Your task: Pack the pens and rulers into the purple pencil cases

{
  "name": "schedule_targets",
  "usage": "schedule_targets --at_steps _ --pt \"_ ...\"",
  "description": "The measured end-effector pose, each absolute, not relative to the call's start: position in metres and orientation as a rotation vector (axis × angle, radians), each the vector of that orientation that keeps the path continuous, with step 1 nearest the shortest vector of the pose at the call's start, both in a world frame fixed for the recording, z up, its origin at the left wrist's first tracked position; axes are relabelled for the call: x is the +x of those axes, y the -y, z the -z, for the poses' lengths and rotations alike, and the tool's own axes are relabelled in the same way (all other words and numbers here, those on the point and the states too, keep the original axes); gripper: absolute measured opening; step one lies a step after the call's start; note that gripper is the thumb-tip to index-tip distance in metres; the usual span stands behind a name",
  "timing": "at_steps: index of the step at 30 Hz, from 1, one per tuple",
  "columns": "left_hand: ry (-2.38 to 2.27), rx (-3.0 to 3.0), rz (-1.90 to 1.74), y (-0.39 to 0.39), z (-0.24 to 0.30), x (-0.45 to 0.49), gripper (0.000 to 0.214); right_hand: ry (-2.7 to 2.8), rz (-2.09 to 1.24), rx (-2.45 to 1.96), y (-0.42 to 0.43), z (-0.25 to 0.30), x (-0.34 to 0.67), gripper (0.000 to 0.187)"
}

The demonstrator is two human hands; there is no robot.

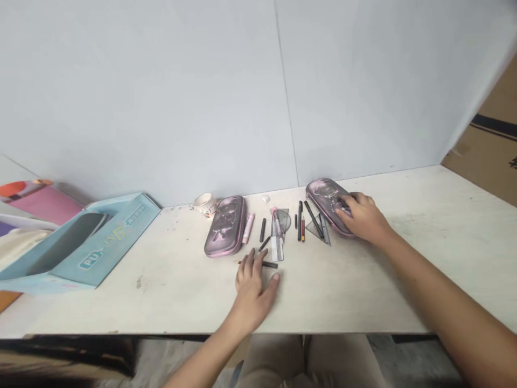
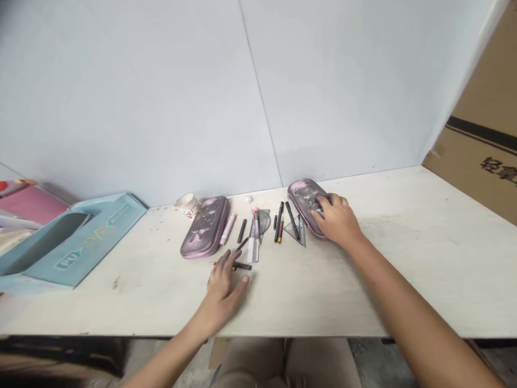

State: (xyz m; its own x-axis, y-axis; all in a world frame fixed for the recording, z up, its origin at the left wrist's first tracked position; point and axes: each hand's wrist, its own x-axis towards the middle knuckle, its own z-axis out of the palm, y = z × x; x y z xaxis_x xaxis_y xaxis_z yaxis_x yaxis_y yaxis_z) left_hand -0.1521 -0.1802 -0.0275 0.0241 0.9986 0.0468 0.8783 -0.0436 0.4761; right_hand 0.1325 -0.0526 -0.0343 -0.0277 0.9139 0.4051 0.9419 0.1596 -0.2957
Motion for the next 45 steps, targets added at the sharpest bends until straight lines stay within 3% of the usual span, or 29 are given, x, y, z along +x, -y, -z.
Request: schedule_targets --at_steps 7,23,31,36,41,45 --pt "-2.002 1.941 -0.620 0.128 0.045 -0.117 0.069 1.988 0.025 -1.767 0.053 0.042 0.136 0.044" --pt "-1.976 1.917 -0.800 0.010 0.040 -0.102 0.059 2.007 0.262 -2.002 0.100 0.027 0.023 0.054" --pt "-2.015 2.206 -0.959 0.043 -0.013 -0.204 0.050 2.210 0.288 -1.610 0.078 0.014 -0.046 0.044" --pt "-2.268 1.930 -0.867 0.048 -0.002 -0.266 0.055 2.403 0.120 -1.382 0.081 0.009 -0.111 0.040" --pt "-2.092 1.501 -0.808 0.042 0.012 -0.293 0.076 2.387 -0.023 -1.347 0.087 0.018 -0.130 0.042" --pt "-1.818 1.285 -0.954 0.039 0.013 -0.299 0.063 2.427 -0.020 -1.160 0.096 0.033 -0.108 0.043"
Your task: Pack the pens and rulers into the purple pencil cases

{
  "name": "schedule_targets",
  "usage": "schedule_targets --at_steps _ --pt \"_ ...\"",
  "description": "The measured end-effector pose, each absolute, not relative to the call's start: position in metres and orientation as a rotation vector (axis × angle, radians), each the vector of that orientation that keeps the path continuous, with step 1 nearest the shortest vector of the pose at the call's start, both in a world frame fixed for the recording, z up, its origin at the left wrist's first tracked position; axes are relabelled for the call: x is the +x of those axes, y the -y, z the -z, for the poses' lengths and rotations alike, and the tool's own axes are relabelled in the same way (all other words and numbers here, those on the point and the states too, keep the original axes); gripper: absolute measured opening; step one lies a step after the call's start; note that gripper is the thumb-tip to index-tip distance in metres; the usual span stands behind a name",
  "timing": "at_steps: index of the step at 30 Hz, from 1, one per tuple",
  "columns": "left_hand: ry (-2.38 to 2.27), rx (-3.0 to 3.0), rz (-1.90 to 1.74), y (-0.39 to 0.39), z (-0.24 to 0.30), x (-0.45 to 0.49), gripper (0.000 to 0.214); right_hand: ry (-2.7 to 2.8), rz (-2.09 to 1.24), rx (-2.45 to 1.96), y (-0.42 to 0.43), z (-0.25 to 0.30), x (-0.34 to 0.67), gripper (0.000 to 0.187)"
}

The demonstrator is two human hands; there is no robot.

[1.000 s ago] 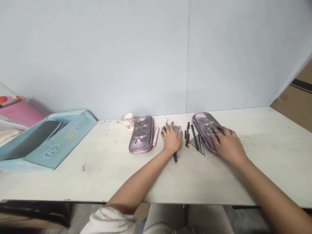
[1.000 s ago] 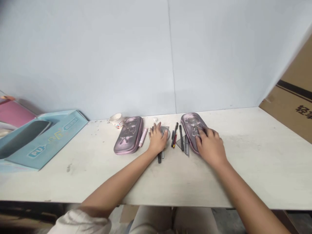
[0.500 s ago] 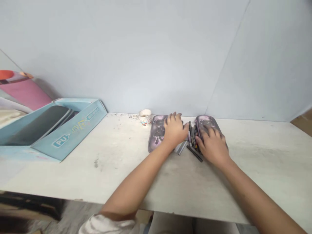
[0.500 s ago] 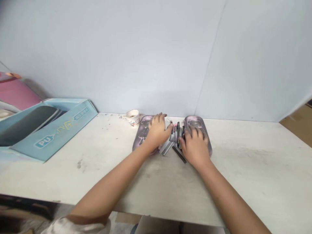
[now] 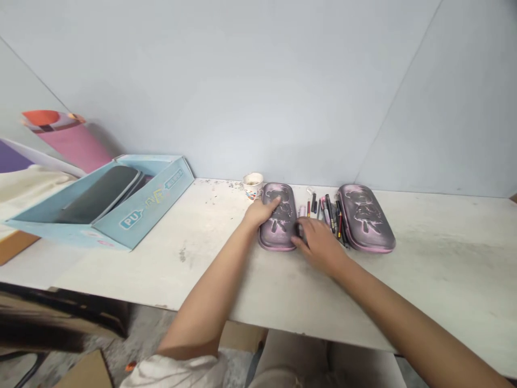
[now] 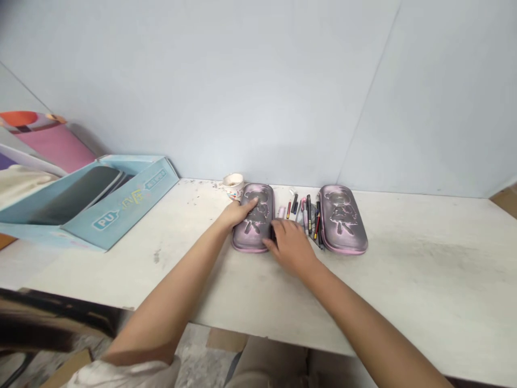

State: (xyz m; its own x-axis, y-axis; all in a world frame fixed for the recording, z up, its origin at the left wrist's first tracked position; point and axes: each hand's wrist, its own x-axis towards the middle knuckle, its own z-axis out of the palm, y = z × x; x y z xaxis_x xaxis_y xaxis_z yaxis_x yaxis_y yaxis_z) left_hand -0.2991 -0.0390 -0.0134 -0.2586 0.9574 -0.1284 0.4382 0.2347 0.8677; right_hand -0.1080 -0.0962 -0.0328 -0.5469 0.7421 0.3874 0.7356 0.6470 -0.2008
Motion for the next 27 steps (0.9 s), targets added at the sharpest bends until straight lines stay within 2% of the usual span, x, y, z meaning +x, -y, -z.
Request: schedule_targets --at_steps 4,7,11,14,19,23,27 --pt "-1.483 1.118 -1.021 0.041 0.003 -0.298 0.049 2.599 0.221 -0.903 0.099 0.044 -0.080 0.037" --pt "-1.378 1.069 -1.063 0.048 -0.016 -0.293 0.046 2.594 0.313 -0.906 0.087 0.034 -0.060 0.037" --pt "-1.199 1.148 -1.067 0.064 -0.054 -0.276 0.048 2.212 0.131 -1.130 0.067 -0.020 -0.031 0.037" --pt "-1.147 1.349 -0.860 0.077 -0.087 -0.252 0.048 2.080 -0.116 -0.974 0.067 -0.075 -0.005 0.040" --pt "-1.126 1.841 -0.395 0.091 -0.131 -0.199 0.028 2.665 -0.571 -0.701 0.091 -0.129 0.031 0.035" --pt "-1.007 1.950 0.055 0.096 -0.146 -0.167 0.022 2.805 -0.531 -0.915 0.106 -0.130 0.048 0.021" --pt "-1.058 2.086 0.029 0.094 -0.153 -0.152 0.025 2.831 -0.318 -1.056 0.108 -0.126 0.056 0.014"
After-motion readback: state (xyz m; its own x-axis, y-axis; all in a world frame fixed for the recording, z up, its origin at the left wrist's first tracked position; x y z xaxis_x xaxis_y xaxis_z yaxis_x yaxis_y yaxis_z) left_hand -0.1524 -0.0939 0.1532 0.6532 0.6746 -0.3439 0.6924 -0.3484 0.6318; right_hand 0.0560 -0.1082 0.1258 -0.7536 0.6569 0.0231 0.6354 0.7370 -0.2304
